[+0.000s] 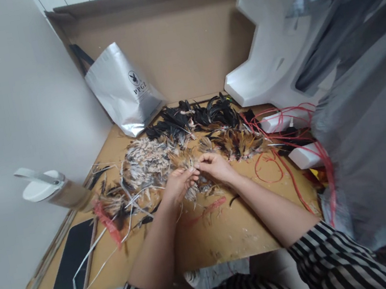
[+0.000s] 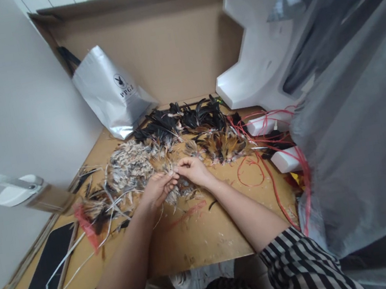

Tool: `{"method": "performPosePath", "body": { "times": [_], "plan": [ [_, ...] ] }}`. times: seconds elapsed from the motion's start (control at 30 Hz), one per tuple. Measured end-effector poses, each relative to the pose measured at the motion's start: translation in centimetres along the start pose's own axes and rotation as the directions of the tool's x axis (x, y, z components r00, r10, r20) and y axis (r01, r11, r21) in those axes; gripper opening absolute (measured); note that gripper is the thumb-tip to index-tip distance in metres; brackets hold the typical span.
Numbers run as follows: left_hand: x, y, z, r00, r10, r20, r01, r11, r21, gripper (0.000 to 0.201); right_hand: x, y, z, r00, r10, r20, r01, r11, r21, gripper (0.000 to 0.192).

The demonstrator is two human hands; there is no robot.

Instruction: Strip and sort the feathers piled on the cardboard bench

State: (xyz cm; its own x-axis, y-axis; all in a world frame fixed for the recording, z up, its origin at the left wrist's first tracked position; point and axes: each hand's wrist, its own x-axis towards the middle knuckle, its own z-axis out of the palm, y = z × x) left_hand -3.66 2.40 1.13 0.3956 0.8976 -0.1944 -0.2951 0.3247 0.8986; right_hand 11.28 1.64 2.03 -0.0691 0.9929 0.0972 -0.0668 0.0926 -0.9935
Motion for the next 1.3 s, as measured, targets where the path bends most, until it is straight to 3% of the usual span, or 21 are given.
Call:
{"method": "performPosePath", "body": {
  "times": [0.17, 0.5, 0.9, 1.13, 1.2, 1.3],
  "plan": [
    [-0.1, 0.0, 0.3, 1.000, -0.003, -0.031, 0.003, 1.000, 0.023, 0.025, 0.0, 0.1, 0.1, 0.999, -0.018, -0.038, 0.018, 1.000, -0.017, 0.026],
    [-0.2, 0.2, 0.6, 0.997, 0.037, -0.070, -0.027, 0.990, 0.137, 0.029, 0.2, 0.7, -0.1, 1.000, 0.025, -0.003, -0.025, 0.999, 0.036, 0.023],
    [-0.5, 0.6, 0.4, 0.995, 0.062, 0.075, -0.083, 0.945, 0.317, 0.031, 0.1, 0.1, -0.2, 1.000, -0.003, 0.023, 0.000, 0.995, 0.103, 0.022],
    [-0.5, 0.9, 0.6, 0.990, 0.120, 0.077, -0.140, 0.919, 0.368, 0.036, -0.6, -0.6, 0.2, 0.978, 0.018, 0.208, -0.038, 0.995, 0.090, 0.025],
    [-0.5, 0.7, 0.6, 0.989, 0.137, 0.062, -0.151, 0.900, 0.408, 0.036, -0.9, -0.6, 0.6, 0.984, 0.003, 0.176, -0.010, 0.999, 0.041, 0.028],
    [-0.6, 0.5, 0.7, 0.985, 0.153, 0.082, -0.174, 0.883, 0.436, 0.034, -1.0, -0.3, 1.2, 0.999, -0.023, 0.025, 0.023, 0.999, -0.028, 0.040]
  ]
}}
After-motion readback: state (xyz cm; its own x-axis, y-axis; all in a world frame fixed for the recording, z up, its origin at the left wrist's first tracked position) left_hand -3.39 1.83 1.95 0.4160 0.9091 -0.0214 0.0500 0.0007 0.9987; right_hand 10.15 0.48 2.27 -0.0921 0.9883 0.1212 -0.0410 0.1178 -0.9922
